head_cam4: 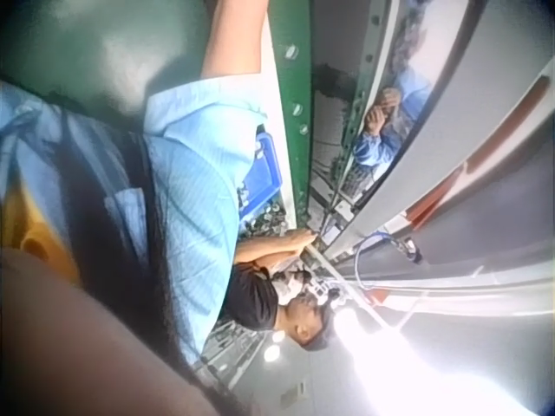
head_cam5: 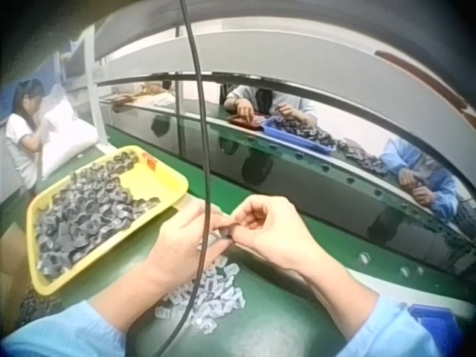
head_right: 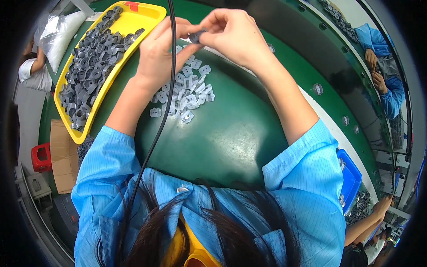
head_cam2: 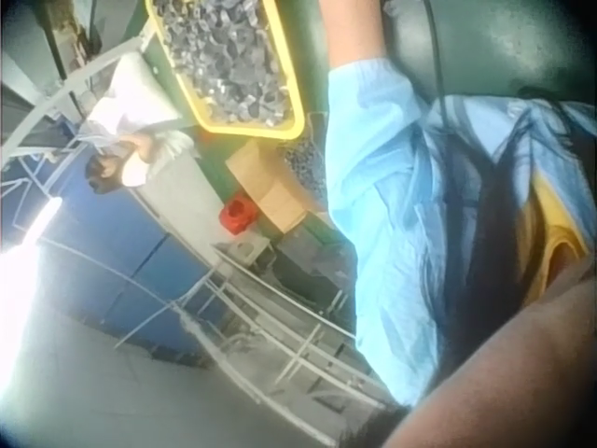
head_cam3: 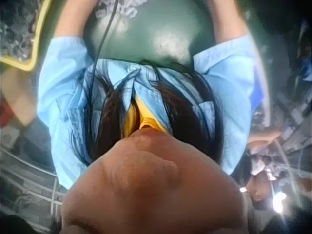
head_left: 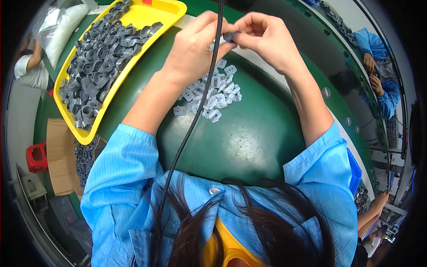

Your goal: The person assembles small circular plastic components onto translucent holders by hand at a factory workbench.

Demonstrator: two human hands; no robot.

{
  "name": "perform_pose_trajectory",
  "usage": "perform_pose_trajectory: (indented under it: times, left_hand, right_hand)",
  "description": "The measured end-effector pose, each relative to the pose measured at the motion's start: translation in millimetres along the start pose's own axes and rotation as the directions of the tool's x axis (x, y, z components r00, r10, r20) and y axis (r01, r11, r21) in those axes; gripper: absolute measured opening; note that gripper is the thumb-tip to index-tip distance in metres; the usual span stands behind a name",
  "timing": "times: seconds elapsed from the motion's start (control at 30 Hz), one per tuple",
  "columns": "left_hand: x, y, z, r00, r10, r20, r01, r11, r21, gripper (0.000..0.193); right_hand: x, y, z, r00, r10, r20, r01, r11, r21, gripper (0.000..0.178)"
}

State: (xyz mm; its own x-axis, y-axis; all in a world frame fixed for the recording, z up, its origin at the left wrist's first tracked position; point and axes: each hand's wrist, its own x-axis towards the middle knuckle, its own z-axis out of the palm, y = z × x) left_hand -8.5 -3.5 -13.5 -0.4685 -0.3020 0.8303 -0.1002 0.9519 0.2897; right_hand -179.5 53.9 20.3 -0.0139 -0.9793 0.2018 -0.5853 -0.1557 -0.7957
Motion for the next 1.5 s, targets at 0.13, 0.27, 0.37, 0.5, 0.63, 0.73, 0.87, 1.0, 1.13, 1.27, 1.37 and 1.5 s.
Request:
perform_pose_trajectory:
  times: [0.13, 0.27, 0.37, 0.5, 0.63, 0.73, 0.87, 1.0, 1.13, 1.27, 1.37, 1.5]
  left_hand:
    - [5, 10, 0, 0.976, -0.216, 0.037, 0.216, 0.920, -0.328, 0.039]
    - [4, 1, -13, 0.849, -0.438, 0.294, 0.524, 0.765, -0.374, 0.042]
    - [0, -9, -42, 0.773, -0.394, 0.497, 0.512, 0.850, -0.123, 0.046]
    - [-19, -1, -49, 0.728, -0.469, 0.500, 0.489, 0.866, 0.099, 0.048]
    - [-35, -12, -51, 0.822, -0.250, 0.511, 0.280, 0.960, 0.018, 0.047]
    - [-38, -19, -43, 0.819, -0.288, 0.497, 0.318, 0.948, 0.026, 0.039]
    - [-30, -18, -28, 0.821, -0.373, 0.432, 0.391, 0.919, 0.050, 0.035]
    - [-4, -9, -18, 0.692, -0.584, 0.424, 0.601, 0.792, 0.110, 0.040]
    - [-6, -18, -15, 0.616, -0.657, 0.435, 0.713, 0.700, 0.046, 0.042]
    - [-7, -6, -11, 0.656, -0.681, 0.325, 0.698, 0.711, 0.080, 0.040]
    - [-10, -6, -6, 0.745, -0.631, 0.218, 0.628, 0.773, 0.092, 0.041]
    - [-12, -5, -2, 0.865, -0.499, 0.052, 0.495, 0.866, 0.068, 0.035]
  right_hand:
    - [5, 10, -8, 0.966, -0.017, 0.257, -0.176, 0.683, 0.709, 0.020]
    - [11, 24, -7, 0.954, 0.124, 0.272, -0.294, 0.562, 0.773, 0.025]
    - [19, 58, -8, 0.945, 0.324, 0.047, -0.293, 0.770, 0.567, 0.021]
    - [25, 92, -10, 0.940, 0.282, -0.193, -0.284, 0.959, 0.020, 0.026]
    - [19, 65, -9, 0.976, -0.037, -0.213, -0.044, 0.932, -0.360, 0.031]
    - [10, 34, -10, 0.945, -0.023, 0.325, 0.069, 0.989, -0.131, 0.025]
    - [-5, 11, 4, 0.869, -0.085, 0.487, 0.190, 0.967, -0.169, 0.023]
    - [-4, 17, -1, 0.939, -0.089, 0.332, 0.135, 0.984, -0.118, 0.025]
    - [-4, 10, 3, 0.973, 0.037, 0.228, 0.033, 0.955, -0.296, 0.016]
    - [-12, 1, 15, 0.985, -0.026, 0.172, 0.112, 0.849, -0.517, 0.019]
    - [-6, -2, 14, 0.965, 0.118, 0.233, -0.046, 0.955, -0.292, 0.019]
    - [3, 7, -3, 0.922, 0.272, 0.276, -0.352, 0.886, 0.304, 0.020]
